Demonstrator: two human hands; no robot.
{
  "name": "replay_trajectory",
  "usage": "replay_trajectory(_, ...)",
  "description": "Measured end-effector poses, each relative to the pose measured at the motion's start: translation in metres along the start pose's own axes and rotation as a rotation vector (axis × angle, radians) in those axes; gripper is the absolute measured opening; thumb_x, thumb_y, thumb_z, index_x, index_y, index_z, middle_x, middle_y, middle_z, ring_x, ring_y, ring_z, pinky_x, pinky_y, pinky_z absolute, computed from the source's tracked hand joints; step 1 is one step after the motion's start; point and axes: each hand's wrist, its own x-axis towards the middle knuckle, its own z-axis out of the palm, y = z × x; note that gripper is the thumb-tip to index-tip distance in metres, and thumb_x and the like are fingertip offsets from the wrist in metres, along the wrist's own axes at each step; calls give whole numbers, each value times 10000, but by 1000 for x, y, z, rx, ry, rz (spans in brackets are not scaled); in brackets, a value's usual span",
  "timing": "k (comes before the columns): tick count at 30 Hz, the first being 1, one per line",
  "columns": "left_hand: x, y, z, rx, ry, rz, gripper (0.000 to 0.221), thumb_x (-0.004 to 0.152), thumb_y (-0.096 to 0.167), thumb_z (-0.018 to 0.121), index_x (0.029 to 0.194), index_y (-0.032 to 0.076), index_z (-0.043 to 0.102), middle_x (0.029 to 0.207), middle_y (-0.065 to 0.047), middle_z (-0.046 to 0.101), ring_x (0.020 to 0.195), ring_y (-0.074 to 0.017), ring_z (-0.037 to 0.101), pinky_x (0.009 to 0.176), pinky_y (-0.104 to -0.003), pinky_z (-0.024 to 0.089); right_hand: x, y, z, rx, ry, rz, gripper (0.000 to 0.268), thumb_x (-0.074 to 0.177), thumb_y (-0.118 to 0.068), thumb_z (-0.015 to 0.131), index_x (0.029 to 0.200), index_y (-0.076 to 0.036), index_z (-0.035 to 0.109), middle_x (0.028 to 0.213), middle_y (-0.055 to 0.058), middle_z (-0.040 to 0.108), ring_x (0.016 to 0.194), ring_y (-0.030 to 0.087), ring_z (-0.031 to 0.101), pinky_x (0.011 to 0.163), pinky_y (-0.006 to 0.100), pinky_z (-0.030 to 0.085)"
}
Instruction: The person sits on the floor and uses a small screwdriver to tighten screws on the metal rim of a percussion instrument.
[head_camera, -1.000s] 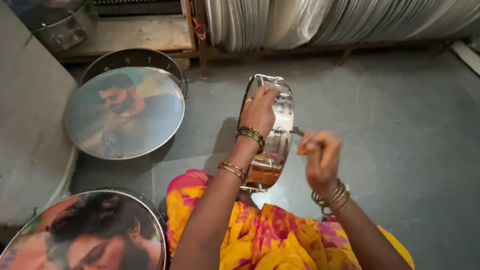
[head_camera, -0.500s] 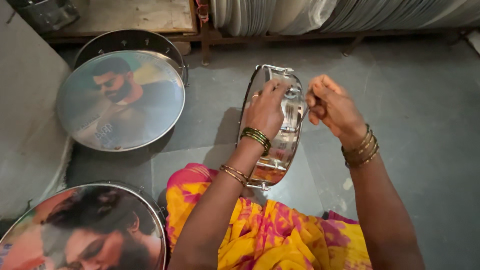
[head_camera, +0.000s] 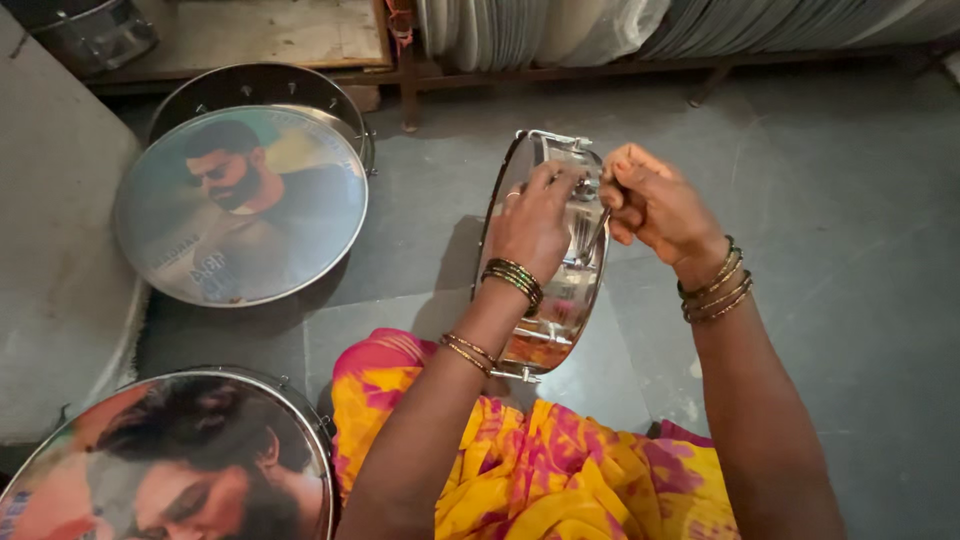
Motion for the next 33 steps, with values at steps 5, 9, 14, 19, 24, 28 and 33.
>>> replay_trajectory(5, 2, 0, 4, 0, 1, 8, 468, 874, 37, 577, 1270, 278, 640, 1323, 38, 612, 1060, -361, 648, 845, -479, 573, -11, 8, 20, -113, 99, -82, 219, 1108, -318, 484, 1032, -113, 506, 763, -21, 491, 580, 65, 418, 490, 254, 424)
replay_trajectory(9, 0, 0, 9, -21, 55, 27, 484, 869, 8, 558, 1264, 273, 649, 1339, 28, 613, 1053, -361, 652, 842, -477, 570, -25, 18, 41, -357, 208, -248, 220, 1098, -313, 463, 1062, -104, 521, 748, -23, 487, 555, 70, 434, 456, 276, 404)
replay_trajectory(14, 5, 3, 12, -6, 16, 6, 430, 916, 22, 540, 1241, 276, 665, 1339, 32, 625, 1031, -379, 652, 855, -490, 558, -60, 50, 55, -866, 375, -650, 202, 1120, -223, 514, 1153, -30, 563, 879, 38, 607, 740, 141, 584, 666, 329, 508)
replay_trajectory(19, 8, -11, 8, -39, 58, 41, 483, 910, -14, 484, 1274, 260, 644, 1352, -1, 612, 998, -394, 655, 887, -484, 555, -97, 102, 66, -1415, -19, -871, 183, 773, 7, 639, 939, -69, 625, 849, 135, 604, 778, 318, 571, 693, 420, 495)
replay_trajectory(24, 8, -18, 8, -33, 59, 5, 467, 918, -15, 475, 1257, 249, 657, 1340, -5, 624, 990, -398, 658, 883, -492, 548, -103, 92, 65, -1023, 115, -1027, 156, 889, 35, 545, 835, -109, 524, 861, 103, 626, 766, 260, 581, 658, 355, 486)
replay_trajectory(28, 6, -15, 12, -27, 73, 21, 472, 905, -19, 484, 1262, 238, 655, 1356, -11, 613, 977, -402, 649, 860, -489, 555, -79, 36, 50, -494, 370, -670, 90, 1151, -153, 435, 1140, -66, 454, 811, 40, 542, 623, 112, 514, 554, 248, 435)
replay_trajectory(33, 3, -9, 10, -29, 52, 22, 463, 892, -15, 511, 1248, 239, 662, 1336, -5, 621, 995, -392, 650, 856, -483, 562, -31, -3, 30, -223, 338, -300, 175, 1121, -261, 484, 1126, -87, 469, 822, 23, 534, 559, 64, 438, 488, 256, 462)
